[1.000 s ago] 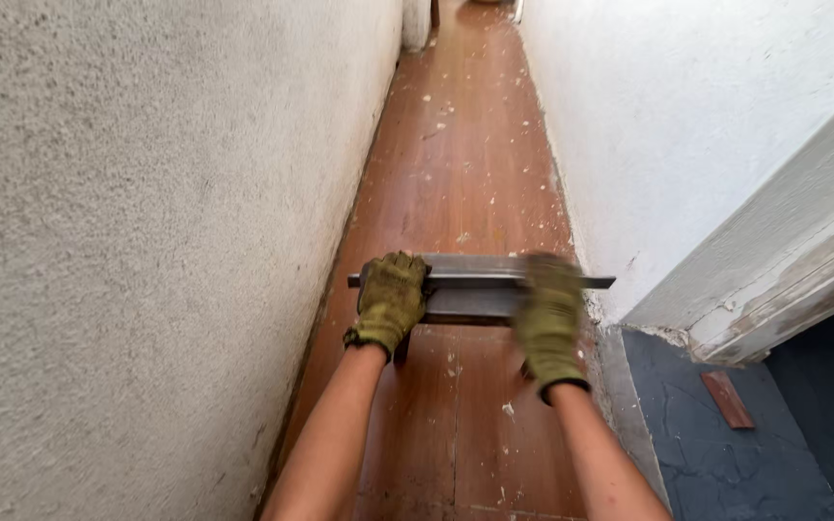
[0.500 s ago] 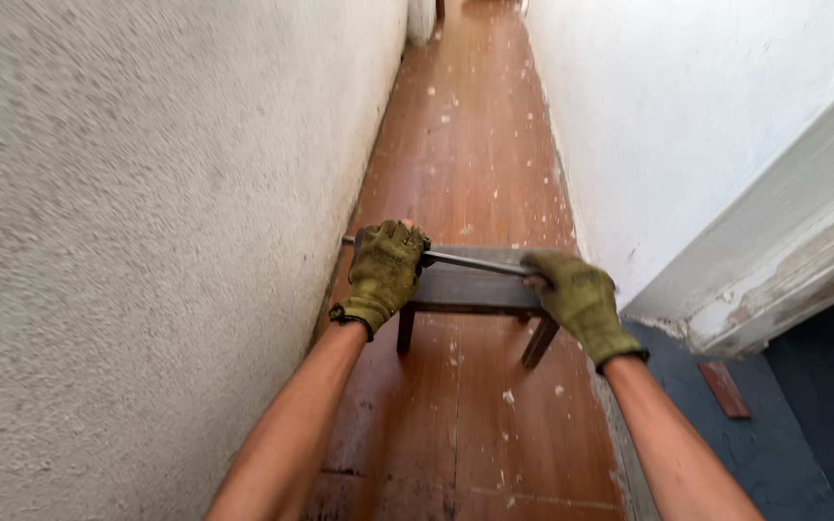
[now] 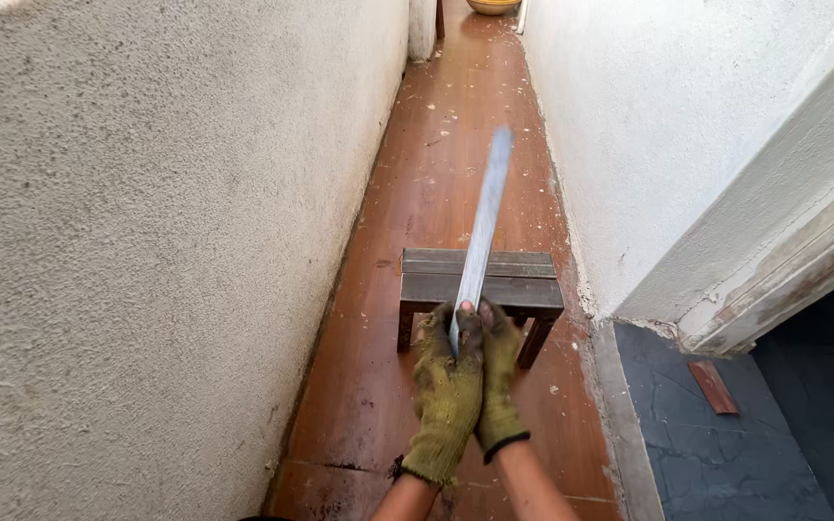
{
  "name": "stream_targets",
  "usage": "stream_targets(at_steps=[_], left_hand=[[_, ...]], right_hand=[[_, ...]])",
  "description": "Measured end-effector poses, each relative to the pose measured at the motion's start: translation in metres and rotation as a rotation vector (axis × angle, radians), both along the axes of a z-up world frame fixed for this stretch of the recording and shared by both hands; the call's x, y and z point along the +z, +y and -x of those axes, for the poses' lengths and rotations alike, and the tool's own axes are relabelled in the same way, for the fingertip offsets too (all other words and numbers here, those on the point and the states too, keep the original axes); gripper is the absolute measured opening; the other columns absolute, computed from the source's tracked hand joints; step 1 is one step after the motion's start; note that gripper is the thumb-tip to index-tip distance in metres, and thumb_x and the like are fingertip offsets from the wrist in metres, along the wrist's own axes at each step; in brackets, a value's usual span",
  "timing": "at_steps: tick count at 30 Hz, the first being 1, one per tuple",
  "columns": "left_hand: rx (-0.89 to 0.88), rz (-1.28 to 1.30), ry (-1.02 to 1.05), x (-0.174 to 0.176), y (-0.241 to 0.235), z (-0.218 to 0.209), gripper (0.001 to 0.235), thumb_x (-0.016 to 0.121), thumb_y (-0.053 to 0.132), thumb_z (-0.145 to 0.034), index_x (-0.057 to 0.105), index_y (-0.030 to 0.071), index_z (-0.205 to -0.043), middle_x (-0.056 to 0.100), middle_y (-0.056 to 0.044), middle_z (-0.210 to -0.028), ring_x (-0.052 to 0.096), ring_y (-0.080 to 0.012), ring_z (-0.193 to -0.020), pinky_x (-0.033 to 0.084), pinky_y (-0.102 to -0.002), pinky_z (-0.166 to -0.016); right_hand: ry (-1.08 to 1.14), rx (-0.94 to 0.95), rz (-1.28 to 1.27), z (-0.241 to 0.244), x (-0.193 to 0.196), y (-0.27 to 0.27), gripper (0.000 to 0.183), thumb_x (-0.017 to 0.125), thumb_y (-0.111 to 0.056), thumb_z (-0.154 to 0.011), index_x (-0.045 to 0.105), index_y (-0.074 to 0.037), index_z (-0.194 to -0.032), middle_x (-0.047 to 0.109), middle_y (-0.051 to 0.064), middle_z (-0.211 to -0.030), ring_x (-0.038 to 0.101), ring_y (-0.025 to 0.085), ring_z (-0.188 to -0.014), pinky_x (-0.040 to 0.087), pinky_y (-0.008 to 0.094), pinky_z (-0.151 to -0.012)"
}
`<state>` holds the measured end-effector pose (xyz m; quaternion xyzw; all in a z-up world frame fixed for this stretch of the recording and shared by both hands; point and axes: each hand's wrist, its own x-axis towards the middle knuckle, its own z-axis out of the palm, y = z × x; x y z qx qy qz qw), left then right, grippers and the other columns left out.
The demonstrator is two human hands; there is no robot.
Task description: The person sharpens a metal bar using a sanding disc on a small stool. They repeatedly rub the sanding disc along the bar's edges and surfaces, occasionally flipping the bar to work on different sides.
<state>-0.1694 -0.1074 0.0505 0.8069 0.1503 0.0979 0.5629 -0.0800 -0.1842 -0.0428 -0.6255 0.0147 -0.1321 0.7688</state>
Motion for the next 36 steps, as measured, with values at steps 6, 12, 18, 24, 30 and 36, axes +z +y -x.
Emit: stream_targets(at_steps=[6,12,18,24,30,36], left_hand=[[-0.069,-0.182,0.163,0.044,0.015,0.010,0.081,0.048,0.069,-0.094,0.045,0.012,-0.150,0.054,-0.017,-0.142,0.055,-0.0321,-0.130,0.047,-0.046,-0.105],[-0.222,0.345,0.058,0.041,0.040,-0.016,0.064,0.073,0.044,-0.080,0.066,0.001,-0.126,0.076,-0.019,-0.104,0.074,-0.0339,-0.092,0.061,-0.046,-0.080],[-0.436,-0.330,0.061,0.048,0.066,-0.060,0.043,0.061,0.048,-0.096,0.070,0.015,-0.123,0.074,-0.010,-0.099,0.073,-0.0251,-0.088,0.056,-0.042,-0.083],[-0.611,-0.928,0.104,0.038,0.078,-0.109,0.038,0.058,0.048,-0.098,0.073,0.018,-0.115,0.075,-0.011,-0.101,0.072,-0.0290,-0.095,0.056,-0.048,-0.088],[-0.567,-0.943,0.149,0.028,0.092,-0.133,0.052,0.058,0.065,-0.092,0.075,0.019,-0.112,0.075,-0.010,-0.106,0.071,-0.0297,-0.100,0.055,-0.046,-0.090],[-0.600,-1.028,0.218,0.039,0.080,-0.144,0.053,0.053,0.066,-0.095,0.073,0.021,-0.114,0.074,-0.009,-0.110,0.071,-0.0289,-0.104,0.056,-0.048,-0.093]], right_hand=[[0.009,0.075,-0.290,0.049,0.018,0.023,0.037,0.066,-0.021,-0.097,0.067,-0.001,-0.129,0.072,0.006,-0.112,0.065,0.014,-0.098,0.055,0.027,-0.084],[-0.148,0.123,-0.299,0.064,0.062,0.012,0.044,0.065,-0.018,-0.095,0.061,-0.003,-0.136,0.069,0.008,-0.125,0.064,0.019,-0.115,0.055,0.029,-0.099],[-0.111,-0.088,-0.098,0.054,0.085,-0.007,0.046,0.062,-0.037,-0.094,0.065,-0.006,-0.128,0.069,0.007,-0.118,0.071,0.027,-0.099,0.064,0.042,-0.074],[-0.431,-0.252,0.406,0.015,0.085,-0.066,0.037,0.057,-0.014,-0.104,0.059,-0.004,-0.139,0.067,0.012,-0.135,0.065,0.023,-0.123,0.051,0.035,-0.108],[-0.411,-0.325,1.124,-0.022,0.078,-0.075,0.054,0.056,0.012,-0.080,0.064,-0.004,-0.130,0.068,0.015,-0.131,0.062,0.032,-0.125,0.049,0.041,-0.107],[-0.346,-0.220,1.342,-0.063,0.088,-0.061,0.048,0.066,0.006,-0.074,0.066,-0.011,-0.118,0.069,0.010,-0.124,0.061,0.030,-0.121,0.046,0.044,-0.106]])
